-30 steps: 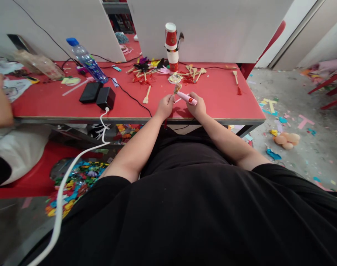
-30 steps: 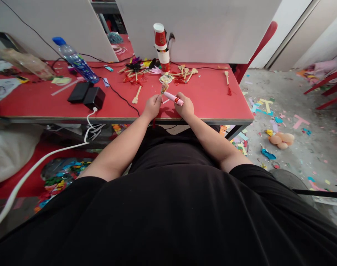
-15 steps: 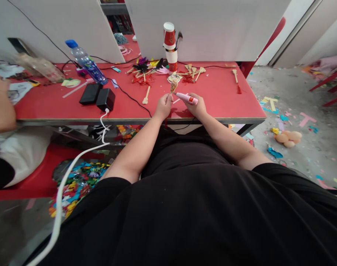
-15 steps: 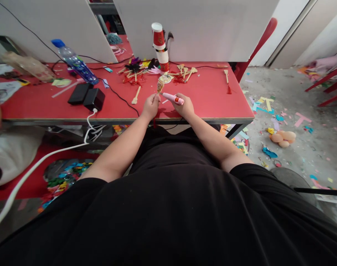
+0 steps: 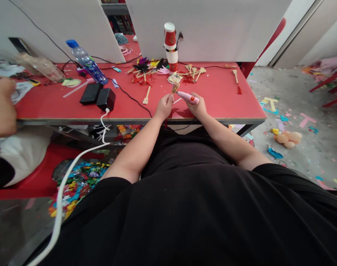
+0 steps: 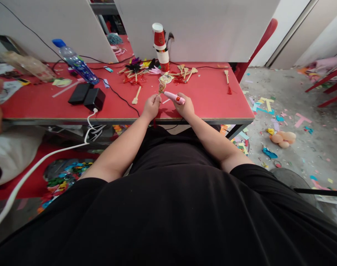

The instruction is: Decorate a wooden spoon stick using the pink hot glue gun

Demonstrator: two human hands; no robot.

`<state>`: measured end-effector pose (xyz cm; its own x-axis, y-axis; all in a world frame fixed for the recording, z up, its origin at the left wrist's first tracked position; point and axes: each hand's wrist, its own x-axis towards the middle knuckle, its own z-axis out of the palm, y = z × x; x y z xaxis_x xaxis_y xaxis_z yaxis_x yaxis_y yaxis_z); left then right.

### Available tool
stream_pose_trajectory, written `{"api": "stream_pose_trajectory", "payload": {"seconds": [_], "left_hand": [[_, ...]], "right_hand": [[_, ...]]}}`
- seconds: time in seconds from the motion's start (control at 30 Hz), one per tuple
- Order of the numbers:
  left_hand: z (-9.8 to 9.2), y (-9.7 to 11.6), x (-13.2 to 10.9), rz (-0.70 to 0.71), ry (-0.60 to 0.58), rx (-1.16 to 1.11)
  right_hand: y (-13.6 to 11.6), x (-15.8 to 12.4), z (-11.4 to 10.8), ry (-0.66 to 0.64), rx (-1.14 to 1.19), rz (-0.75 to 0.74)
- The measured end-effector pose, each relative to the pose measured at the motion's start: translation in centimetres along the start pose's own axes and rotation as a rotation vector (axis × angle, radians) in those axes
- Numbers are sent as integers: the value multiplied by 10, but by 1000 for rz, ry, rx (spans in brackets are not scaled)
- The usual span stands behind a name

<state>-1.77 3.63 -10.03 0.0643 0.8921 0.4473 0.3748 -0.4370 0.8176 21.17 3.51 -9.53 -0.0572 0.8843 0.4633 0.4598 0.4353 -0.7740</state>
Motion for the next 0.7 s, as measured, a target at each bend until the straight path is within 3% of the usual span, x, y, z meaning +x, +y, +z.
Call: {"api": "stream_pose_trajectory", "payload": {"seconds": [0.7], "left_hand": [[0, 0, 0, -22, 5, 13]], "right_hand": [[2, 1, 1, -4, -19, 6]]}}
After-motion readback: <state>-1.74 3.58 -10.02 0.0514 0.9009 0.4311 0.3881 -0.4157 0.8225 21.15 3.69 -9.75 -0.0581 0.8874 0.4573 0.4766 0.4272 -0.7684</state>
